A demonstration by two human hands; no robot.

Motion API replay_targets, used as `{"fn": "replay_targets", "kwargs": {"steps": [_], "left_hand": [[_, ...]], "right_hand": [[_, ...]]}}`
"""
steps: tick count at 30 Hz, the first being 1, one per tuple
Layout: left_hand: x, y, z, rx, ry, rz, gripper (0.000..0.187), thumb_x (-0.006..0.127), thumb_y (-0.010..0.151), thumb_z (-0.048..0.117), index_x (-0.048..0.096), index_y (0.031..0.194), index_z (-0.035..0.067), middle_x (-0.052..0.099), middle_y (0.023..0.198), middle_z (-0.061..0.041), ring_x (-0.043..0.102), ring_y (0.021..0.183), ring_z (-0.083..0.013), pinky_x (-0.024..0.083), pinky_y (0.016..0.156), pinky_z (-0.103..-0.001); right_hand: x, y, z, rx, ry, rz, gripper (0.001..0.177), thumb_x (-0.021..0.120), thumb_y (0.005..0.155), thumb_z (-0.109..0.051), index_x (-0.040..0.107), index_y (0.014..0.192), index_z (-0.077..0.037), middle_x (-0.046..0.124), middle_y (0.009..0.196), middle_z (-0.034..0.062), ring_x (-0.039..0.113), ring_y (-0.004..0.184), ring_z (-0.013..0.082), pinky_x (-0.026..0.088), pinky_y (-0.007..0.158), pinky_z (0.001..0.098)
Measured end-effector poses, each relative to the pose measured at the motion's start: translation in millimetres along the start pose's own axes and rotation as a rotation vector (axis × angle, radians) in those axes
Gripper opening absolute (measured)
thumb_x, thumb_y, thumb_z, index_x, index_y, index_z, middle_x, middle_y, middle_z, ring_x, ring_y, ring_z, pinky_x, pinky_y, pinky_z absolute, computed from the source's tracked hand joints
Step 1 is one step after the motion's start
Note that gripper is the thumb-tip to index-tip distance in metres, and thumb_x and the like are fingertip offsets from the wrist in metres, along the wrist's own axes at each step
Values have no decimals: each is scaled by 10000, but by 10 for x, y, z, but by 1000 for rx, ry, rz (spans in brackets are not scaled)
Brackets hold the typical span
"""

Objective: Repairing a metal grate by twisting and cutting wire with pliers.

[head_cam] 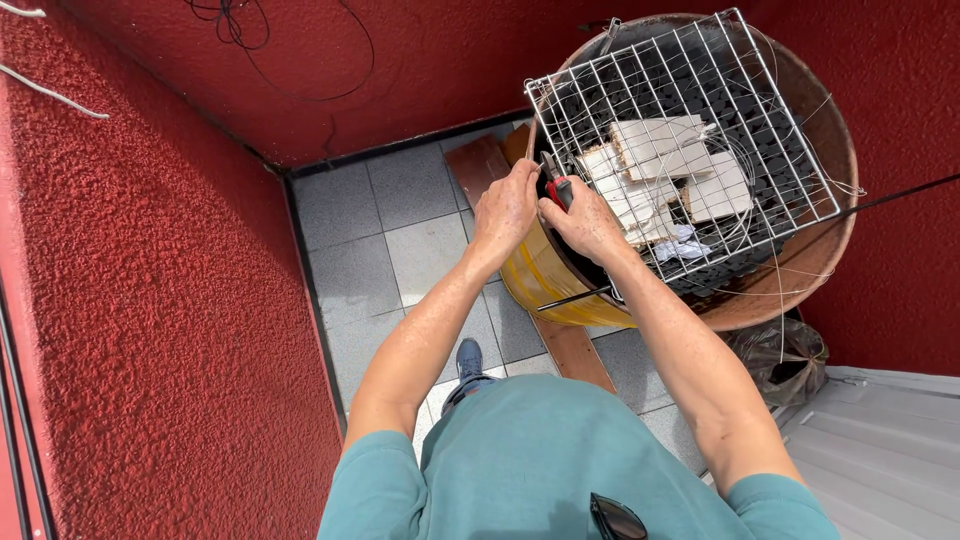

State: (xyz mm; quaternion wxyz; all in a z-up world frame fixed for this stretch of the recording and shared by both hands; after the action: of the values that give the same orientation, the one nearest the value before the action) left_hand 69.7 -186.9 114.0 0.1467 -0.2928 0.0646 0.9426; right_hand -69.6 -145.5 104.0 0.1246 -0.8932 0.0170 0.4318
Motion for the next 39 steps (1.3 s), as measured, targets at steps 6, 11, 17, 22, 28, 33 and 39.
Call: {"fn": "replay_targets", "kwargs": {"steps": [6, 11, 17, 22, 28, 33, 39], "left_hand": [[184, 126, -102, -68, 62, -8, 325, 442, 1062, 273, 633, 1278, 123, 767, 881, -126, 759, 793, -315, 592, 693, -468], [237, 243, -159, -46, 79, 0, 343, 461, 1047, 252, 627, 1317, 120, 775, 890, -123, 762, 776, -300, 600, 670, -456], [172, 210, -93, -42, 90, -19, 339, 475, 1039, 210, 618, 1326, 104, 766, 846, -134, 762, 718, -288, 602, 627, -438], [199, 235, -39, -10, 105, -34, 311, 470, 1049, 192, 627, 1299, 93, 760, 834, -147, 759, 720, -301, 600, 626, -443], [202, 322, -119, 28, 103, -22, 274, 495, 1039, 218, 654, 1231, 105, 769, 868, -138, 764, 765, -311, 596, 653, -458], [3, 268, 68, 86, 161, -70, 242, 528, 1028, 211, 667, 1198, 109, 770, 891, -145, 758, 796, -330, 582, 670, -478], [-15, 188, 136, 98, 156, -106, 250, 532, 1013, 194, 651, 1214, 104, 758, 872, -156, 761, 778, -329, 587, 656, -471]], "right_hand": [[67, 108, 74, 143, 105, -55, 418, 650, 924, -417, 600, 1134, -60, 672, 870, 102, 649, 765, 208, 526, 711, 410], [185, 239, 174, 84, 318, -38, 392, 656, 923, -391, 557, 1054, -34, 632, 827, 81, 625, 696, 180, 532, 661, 367], [259, 327, 201, 26, 266, 44, 334, 656, 978, -343, 541, 1005, -30, 605, 794, 82, 583, 679, 184, 494, 641, 375], [304, 267, 241, 100, 421, 60, 292, 631, 975, -321, 525, 997, -50, 591, 772, 60, 581, 658, 158, 500, 613, 358], [271, 259, 234, 72, 605, -29, 280, 612, 1003, -297, 491, 1018, -44, 575, 763, 41, 563, 652, 137, 486, 606, 334], [127, 207, 113, -52, 567, -119, 250, 527, 1044, -286, 504, 1121, -49, 687, 930, 35, 712, 902, 135, 592, 792, 303], [63, 131, 71, 22, 488, -166, 278, 515, 1044, -316, 519, 1146, -58, 713, 985, 59, 719, 967, 158, 588, 779, 330]]}}
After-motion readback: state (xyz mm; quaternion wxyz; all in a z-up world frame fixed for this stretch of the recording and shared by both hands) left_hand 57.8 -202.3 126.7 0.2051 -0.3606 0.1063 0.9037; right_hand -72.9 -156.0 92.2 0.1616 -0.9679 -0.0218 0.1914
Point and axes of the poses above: each hand's wrist, its own y-axis towards the middle knuckle, its own x-axis out of the palm, z = x × y, the point moved 7 cm from there along y, towards the middle knuckle
